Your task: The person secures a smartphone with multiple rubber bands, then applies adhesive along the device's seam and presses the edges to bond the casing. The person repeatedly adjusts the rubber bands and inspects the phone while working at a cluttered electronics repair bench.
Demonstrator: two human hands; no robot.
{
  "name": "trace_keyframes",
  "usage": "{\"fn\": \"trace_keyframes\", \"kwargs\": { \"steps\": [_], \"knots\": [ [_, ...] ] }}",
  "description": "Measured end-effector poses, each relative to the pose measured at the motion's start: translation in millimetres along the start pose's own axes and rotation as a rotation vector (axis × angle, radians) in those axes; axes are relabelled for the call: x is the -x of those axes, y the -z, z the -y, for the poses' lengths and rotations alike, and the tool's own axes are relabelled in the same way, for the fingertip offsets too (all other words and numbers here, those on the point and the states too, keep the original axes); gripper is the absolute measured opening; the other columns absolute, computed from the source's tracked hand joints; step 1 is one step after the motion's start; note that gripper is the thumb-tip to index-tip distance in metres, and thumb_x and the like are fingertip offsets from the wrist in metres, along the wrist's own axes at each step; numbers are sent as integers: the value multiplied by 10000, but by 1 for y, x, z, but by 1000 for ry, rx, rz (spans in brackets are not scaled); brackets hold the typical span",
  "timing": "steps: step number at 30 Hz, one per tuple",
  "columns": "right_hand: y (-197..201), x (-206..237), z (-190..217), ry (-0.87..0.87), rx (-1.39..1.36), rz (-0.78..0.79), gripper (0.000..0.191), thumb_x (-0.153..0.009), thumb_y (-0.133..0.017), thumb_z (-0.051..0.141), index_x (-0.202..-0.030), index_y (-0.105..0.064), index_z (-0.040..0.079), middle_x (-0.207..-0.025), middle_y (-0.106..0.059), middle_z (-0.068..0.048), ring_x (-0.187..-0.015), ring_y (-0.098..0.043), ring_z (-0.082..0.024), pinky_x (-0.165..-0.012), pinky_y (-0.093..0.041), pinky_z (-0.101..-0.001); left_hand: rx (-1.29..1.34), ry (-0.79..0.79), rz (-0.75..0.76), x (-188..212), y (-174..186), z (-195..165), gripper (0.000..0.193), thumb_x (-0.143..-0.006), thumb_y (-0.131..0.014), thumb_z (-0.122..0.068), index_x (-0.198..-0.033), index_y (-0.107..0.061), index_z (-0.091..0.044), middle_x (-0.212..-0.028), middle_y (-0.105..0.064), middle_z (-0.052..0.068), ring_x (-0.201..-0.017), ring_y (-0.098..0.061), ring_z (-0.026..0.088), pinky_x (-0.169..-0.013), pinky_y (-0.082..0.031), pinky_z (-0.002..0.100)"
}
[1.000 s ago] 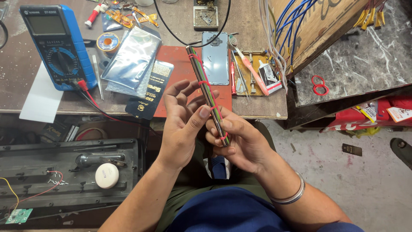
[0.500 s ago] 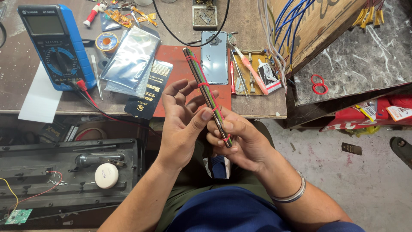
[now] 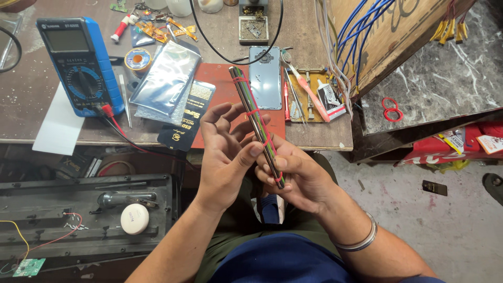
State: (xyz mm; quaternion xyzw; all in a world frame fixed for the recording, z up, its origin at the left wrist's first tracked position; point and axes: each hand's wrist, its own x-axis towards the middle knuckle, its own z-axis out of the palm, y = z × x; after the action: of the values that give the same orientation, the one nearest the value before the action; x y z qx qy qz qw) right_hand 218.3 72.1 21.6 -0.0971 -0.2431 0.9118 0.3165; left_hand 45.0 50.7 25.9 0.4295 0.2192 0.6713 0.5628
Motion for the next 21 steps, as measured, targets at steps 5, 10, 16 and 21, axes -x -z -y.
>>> {"fn": "trace_keyframes", "kwargs": {
  "steps": [5, 10, 16, 21],
  "knots": [
    [2, 0, -2, 30, 14, 7, 629, -906, -803, 154, -1418, -455, 43, -957, -573, -43, -795, -594, -107, -547, -420, -162, 20, -12, 22, 1, 0, 0, 746, -973, -769, -106, -1500, -241, -101, -1529, -381, 164, -1429, -513, 313, -1154, -516, 438],
    [0, 0, 9, 138, 383, -140, 690, -820, -838, 142, -1395, -483, 5, -1095, -649, -70, -759, -577, -73, -559, -440, -172, 183, 72, 70, 10, 12, -2, 816, -1025, -729, -366, -1565, -187, -84, -1580, -375, 186, -1485, -439, 338, -1224, -435, 478],
    [-6, -8, 77, -92, 988, 17, 719, -745, -868, 167, -1338, -499, -7, -1061, -663, -36, -903, -638, -90, -768, -548, -236, 544, 428, 201, 5, 49, -15, 1181, -854, -498, -834, -1628, -172, -4, -1596, -396, 244, -1431, -471, 437, -1030, -497, 696],
    [-23, -26, 114, -545, 1356, 300, 679, -734, -890, 209, -1296, -565, 10, -1002, -700, -93, -869, -668, -165, -720, -543, -335, 617, 791, 359, 5, 60, -19, 1170, -849, -454, -874, -1590, -295, 18, -1583, -401, 252, -1372, -516, 461, -970, -510, 718]
  ]
}}
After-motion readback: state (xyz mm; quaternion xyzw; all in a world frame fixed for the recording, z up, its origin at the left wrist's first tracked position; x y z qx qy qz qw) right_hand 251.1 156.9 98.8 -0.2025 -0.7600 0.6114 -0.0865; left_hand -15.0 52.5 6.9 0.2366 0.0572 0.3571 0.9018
